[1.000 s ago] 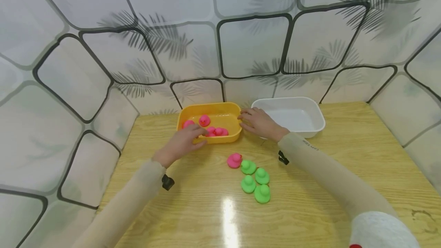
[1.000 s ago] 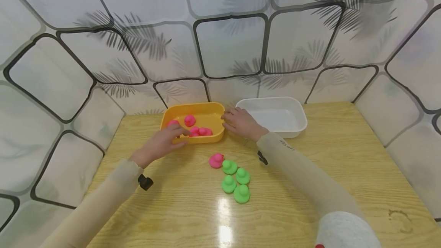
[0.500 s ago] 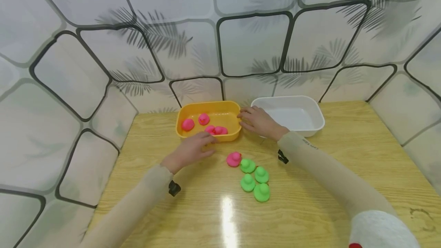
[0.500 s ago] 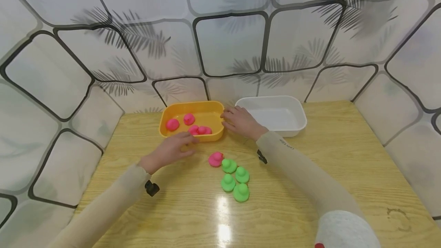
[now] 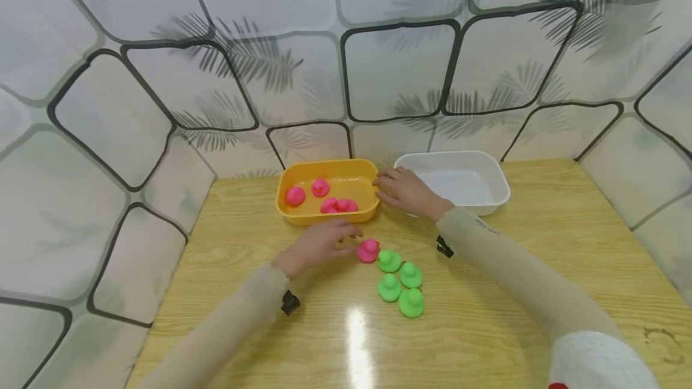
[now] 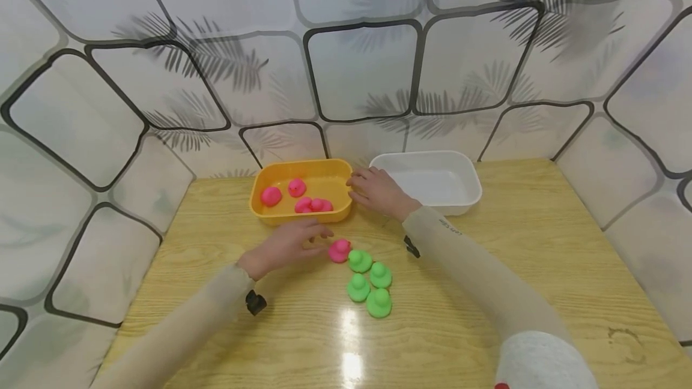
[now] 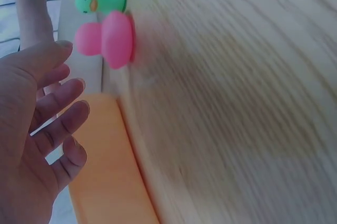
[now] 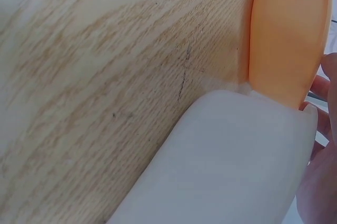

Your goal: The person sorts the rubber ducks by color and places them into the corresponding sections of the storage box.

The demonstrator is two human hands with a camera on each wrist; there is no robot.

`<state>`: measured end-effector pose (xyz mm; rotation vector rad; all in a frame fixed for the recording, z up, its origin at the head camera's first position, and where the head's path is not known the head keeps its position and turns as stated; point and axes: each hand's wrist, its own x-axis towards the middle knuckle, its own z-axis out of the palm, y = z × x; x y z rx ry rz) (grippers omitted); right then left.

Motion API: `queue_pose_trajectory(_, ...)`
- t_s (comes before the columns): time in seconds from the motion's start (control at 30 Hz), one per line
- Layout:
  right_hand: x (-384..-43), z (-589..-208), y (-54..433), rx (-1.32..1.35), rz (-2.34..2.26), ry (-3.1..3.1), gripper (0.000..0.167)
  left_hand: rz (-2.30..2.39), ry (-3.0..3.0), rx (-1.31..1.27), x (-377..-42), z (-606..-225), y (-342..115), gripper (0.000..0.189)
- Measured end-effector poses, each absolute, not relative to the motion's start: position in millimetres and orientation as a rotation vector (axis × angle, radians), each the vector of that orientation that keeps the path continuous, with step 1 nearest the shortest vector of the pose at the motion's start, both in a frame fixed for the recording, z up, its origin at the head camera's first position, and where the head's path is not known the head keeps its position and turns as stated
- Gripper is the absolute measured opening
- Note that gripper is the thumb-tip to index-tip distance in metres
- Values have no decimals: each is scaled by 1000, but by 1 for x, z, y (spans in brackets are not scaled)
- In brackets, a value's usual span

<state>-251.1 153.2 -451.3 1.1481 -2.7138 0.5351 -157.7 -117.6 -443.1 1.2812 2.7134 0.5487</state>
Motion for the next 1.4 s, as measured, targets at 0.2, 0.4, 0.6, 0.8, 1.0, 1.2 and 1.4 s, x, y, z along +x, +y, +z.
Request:
queue_pose_trajectory(0.2, -251, -452, 154, 1135, 532, -2731, 30, 536, 2682, 1225, -155, -446, -107, 30)
queue_pose_trajectory(0.4, -250, -453, 154, 1139, 534, -2720, 30, 489, 2704, 1203, -156, -453, -101, 28)
queue_pose_trajectory(0.6, -252, -454, 154, 1124, 528, -2733, 31, 481, 2708, 1196, -157, -455, -97, 28)
queue_pose_trajectory(0.8, -251, -453, 154, 1113, 530, -2754, 32, 479, 2716, 1211, -157, -457, -94, 28)
queue_pose_trajectory(1.0, -250, -452, 153, 1122, 530, -2753, 32, 470, 2721, 1203, -157, -459, -92, 31)
queue_pose_trajectory(1.2, -250, -451, 153, 1123, 531, -2749, 32, 472, 2733, 1216, -157, -462, -90, 32)
queue_pose_trajectory(1.4, -249, -451, 153, 1109, 545, -2753, 32, 477, 2735, 1220, -158, -462, -88, 33)
